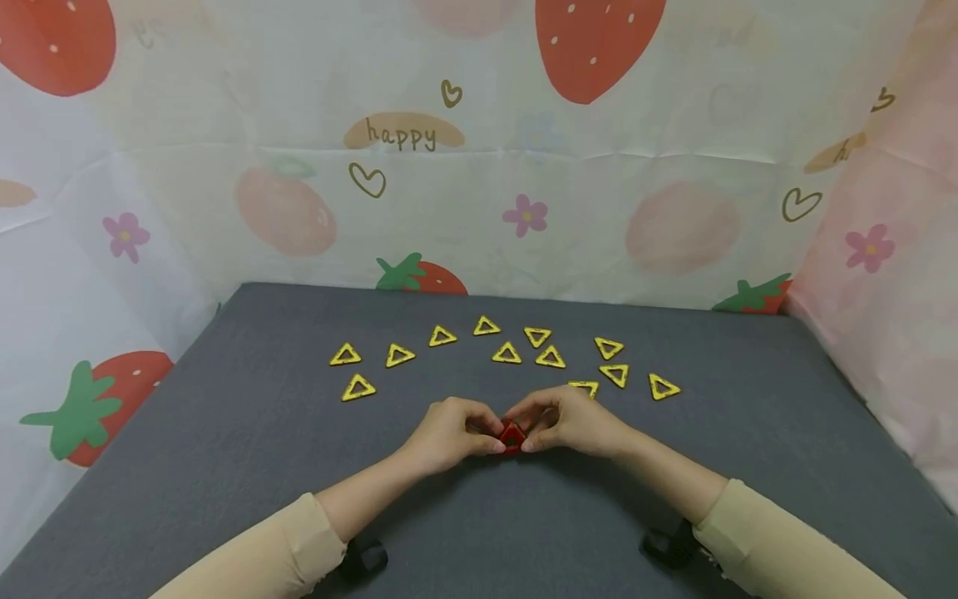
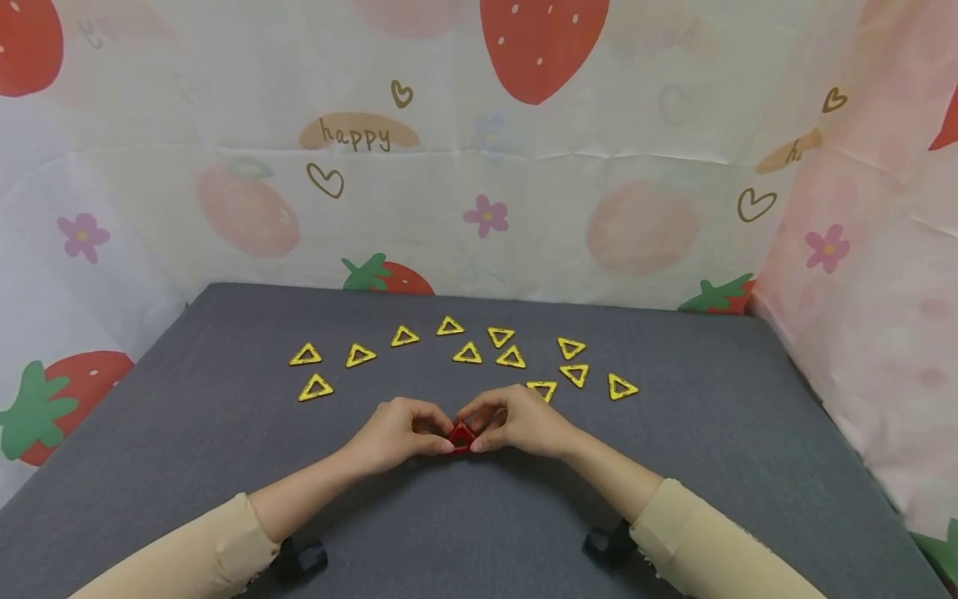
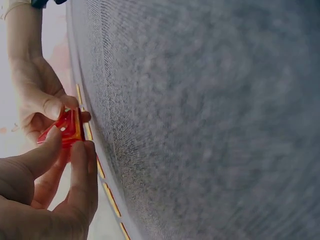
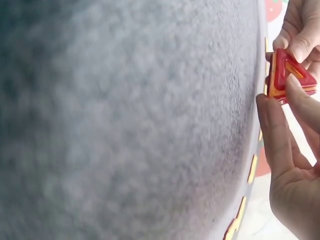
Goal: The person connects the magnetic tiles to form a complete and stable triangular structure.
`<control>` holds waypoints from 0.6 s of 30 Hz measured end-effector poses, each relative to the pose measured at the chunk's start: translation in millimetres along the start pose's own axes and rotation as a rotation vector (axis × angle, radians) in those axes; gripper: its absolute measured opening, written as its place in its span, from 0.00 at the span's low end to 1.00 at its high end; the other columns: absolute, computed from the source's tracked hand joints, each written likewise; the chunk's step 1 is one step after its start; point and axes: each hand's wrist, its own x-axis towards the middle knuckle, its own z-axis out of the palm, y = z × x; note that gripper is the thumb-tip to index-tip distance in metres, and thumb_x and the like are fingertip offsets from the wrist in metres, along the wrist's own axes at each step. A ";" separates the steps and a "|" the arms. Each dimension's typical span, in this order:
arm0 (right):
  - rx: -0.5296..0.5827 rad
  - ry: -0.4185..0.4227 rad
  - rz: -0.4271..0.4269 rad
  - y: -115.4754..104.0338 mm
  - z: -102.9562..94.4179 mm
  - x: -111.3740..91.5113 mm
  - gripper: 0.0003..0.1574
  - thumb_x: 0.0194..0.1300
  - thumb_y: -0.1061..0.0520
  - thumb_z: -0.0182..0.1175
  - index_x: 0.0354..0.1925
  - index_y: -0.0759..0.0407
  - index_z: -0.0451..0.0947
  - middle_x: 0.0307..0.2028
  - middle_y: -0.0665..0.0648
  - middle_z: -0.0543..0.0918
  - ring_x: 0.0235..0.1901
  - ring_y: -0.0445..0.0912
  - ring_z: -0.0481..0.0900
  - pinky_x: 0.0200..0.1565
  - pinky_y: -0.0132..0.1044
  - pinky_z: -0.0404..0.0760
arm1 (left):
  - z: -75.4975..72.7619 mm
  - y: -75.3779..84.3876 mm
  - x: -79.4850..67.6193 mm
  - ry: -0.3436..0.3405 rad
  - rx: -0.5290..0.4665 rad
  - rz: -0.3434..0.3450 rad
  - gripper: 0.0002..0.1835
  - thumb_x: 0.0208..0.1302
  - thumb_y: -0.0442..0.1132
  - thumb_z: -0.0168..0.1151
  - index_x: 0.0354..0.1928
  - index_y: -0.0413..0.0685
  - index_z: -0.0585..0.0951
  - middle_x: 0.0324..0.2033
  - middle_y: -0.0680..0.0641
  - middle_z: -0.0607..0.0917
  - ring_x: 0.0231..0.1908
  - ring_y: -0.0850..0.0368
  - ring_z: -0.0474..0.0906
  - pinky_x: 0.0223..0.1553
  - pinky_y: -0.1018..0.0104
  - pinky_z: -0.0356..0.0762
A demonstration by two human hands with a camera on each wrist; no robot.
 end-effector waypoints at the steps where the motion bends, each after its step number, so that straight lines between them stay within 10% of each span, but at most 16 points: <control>1: 0.001 0.001 0.006 -0.5 -0.5 -0.2 0.23 0.57 0.60 0.71 0.53 0.54 0.83 0.46 0.60 0.88 0.40 0.44 0.87 0.40 0.34 0.85 | 0.0 0.0 0.6 0.001 -0.003 0.000 0.07 0.55 0.39 0.74 0.36 0.48 0.88 0.34 0.48 0.91 0.28 0.67 0.82 0.30 0.73 0.78; 18: -0.014 0.059 0.031 16.4 -50.3 -30.7 0.27 0.59 0.56 0.70 0.57 0.58 0.80 0.52 0.65 0.85 0.41 0.44 0.88 0.42 0.36 0.86 | 28.8 39.9 43.3 0.039 -0.005 -0.004 0.08 0.57 0.40 0.73 0.38 0.47 0.89 0.36 0.47 0.91 0.33 0.60 0.85 0.30 0.73 0.77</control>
